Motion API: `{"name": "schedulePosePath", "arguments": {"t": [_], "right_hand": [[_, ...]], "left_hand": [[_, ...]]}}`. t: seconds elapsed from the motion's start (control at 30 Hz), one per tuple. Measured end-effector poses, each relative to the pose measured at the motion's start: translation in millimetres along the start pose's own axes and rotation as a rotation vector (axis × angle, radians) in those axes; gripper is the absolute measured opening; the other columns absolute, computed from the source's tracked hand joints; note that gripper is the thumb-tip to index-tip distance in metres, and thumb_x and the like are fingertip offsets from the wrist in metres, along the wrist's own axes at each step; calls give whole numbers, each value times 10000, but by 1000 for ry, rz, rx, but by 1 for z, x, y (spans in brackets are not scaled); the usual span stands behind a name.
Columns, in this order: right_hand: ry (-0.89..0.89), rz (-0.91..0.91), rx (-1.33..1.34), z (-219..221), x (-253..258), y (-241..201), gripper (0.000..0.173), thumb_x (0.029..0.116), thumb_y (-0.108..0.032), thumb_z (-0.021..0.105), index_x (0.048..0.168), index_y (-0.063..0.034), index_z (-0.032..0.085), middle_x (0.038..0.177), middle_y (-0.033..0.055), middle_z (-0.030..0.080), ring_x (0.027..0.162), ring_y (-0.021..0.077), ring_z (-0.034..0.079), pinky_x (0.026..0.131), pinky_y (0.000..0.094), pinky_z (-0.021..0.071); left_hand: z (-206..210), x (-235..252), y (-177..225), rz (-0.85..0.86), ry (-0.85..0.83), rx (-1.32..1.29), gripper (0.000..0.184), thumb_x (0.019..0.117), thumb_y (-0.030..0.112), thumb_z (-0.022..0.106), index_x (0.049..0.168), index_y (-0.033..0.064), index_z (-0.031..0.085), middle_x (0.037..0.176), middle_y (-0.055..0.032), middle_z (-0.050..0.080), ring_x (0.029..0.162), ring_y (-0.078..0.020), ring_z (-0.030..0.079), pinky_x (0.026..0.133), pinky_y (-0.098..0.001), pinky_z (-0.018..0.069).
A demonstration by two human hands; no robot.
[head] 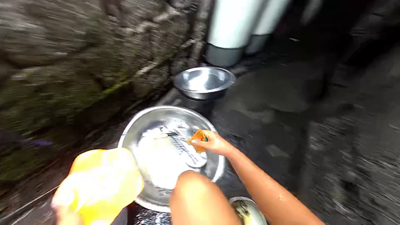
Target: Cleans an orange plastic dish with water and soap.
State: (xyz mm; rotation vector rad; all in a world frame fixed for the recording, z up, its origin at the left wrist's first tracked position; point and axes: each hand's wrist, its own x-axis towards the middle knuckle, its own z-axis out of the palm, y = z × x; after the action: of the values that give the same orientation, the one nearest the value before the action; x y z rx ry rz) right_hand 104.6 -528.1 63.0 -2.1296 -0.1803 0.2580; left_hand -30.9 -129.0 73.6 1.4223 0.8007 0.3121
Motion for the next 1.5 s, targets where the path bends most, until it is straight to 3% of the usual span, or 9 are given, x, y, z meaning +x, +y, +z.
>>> {"name": "schedulePosePath", "arguments": {"t": [0.17, 0.3, 0.37, 0.47, 0.63, 0.83, 1.03, 1.3, 1.5], "right_hand": [[-295, -400, -417, 157, 68, -180, 366, 985, -99, 645, 1340, -33, 587, 1257, 215, 664, 1186, 367, 647, 1017, 552, 508], [-456, -602, -175, 308, 41, -180, 490, 1032, -420, 544, 1297, -15, 616, 1639, 207, 333, 1566, 345, 211, 1272, 565, 139], [-436, -581, 1, 338, 15, -173, 415, 1070, -289, 420, 1166, 37, 659, 1593, 173, 433, 1541, 282, 303, 1280, 481, 183], [-273, -663, -171, 333, 19, -149, 357, 1029, -198, 450, 1077, 54, 699, 1337, 210, 644, 1348, 336, 544, 1181, 460, 370], [10, -448, -442, 322, 75, -176, 577, 1064, -254, 401, 1603, -59, 335, 1702, 196, 181, 1590, 372, 96, 1275, 579, 59], [-368, -764, -316, 328, 32, -129, 572, 1080, -281, 292, 1594, -35, 353, 1668, 143, 318, 1573, 338, 214, 1270, 592, 104], [66, -486, -516, 302, 88, -159, 623, 1074, -331, 354, 1626, -54, 273, 1718, 174, 137, 1597, 362, 46, 1267, 605, -4], [-272, -785, -374, 320, 7, -115, 534, 1070, -245, 337, 1539, -17, 452, 1609, 159, 425, 1527, 353, 335, 1236, 630, 187], [-126, -549, -468, 316, 31, -149, 602, 1088, -263, 293, 1612, 28, 232, 1707, 193, 160, 1599, 343, 57, 1281, 568, 21]], "left_hand": [[-6, 26, -4, -122, 223, -161, 729, 1096, 553, 162, 1373, -10, 535, 1149, -228, 657, 998, -283, 674, 858, -505, 559], [-21, 43, -2, -67, 181, -259, 699, 1116, 485, 177, 1272, -62, 584, 1073, -226, 673, 957, -267, 679, 847, -464, 564], [-31, 56, -3, -45, 186, -218, 665, 1129, 435, 203, 1180, -75, 626, 994, -211, 677, 895, -259, 675, 814, -444, 562], [-39, 59, -5, -19, 190, -138, 622, 1133, 394, 240, 1093, -76, 645, 890, -193, 678, 807, -244, 691, 763, -423, 586], [-23, 54, -5, -17, 83, -104, 592, 1134, 367, 256, 1073, -67, 654, 871, -184, 688, 783, -231, 704, 744, -403, 600], [-33, 73, -8, 67, 115, 23, 674, 1132, 404, 206, 1063, -62, 688, 941, -204, 697, 909, -262, 690, 864, -453, 553], [-20, 62, -3, 76, 65, -54, 659, 1130, 402, 203, 1095, -67, 664, 926, -205, 690, 849, -238, 701, 799, -420, 584], [-45, 79, 4, 138, 149, -17, 659, 1126, 429, 219, 1068, -47, 672, 908, -182, 687, 848, -224, 693, 798, -423, 572], [-37, 66, -3, 101, 51, -105, 705, 1111, 485, 194, 1096, -37, 669, 899, -179, 694, 831, -232, 704, 779, -430, 592]]}}
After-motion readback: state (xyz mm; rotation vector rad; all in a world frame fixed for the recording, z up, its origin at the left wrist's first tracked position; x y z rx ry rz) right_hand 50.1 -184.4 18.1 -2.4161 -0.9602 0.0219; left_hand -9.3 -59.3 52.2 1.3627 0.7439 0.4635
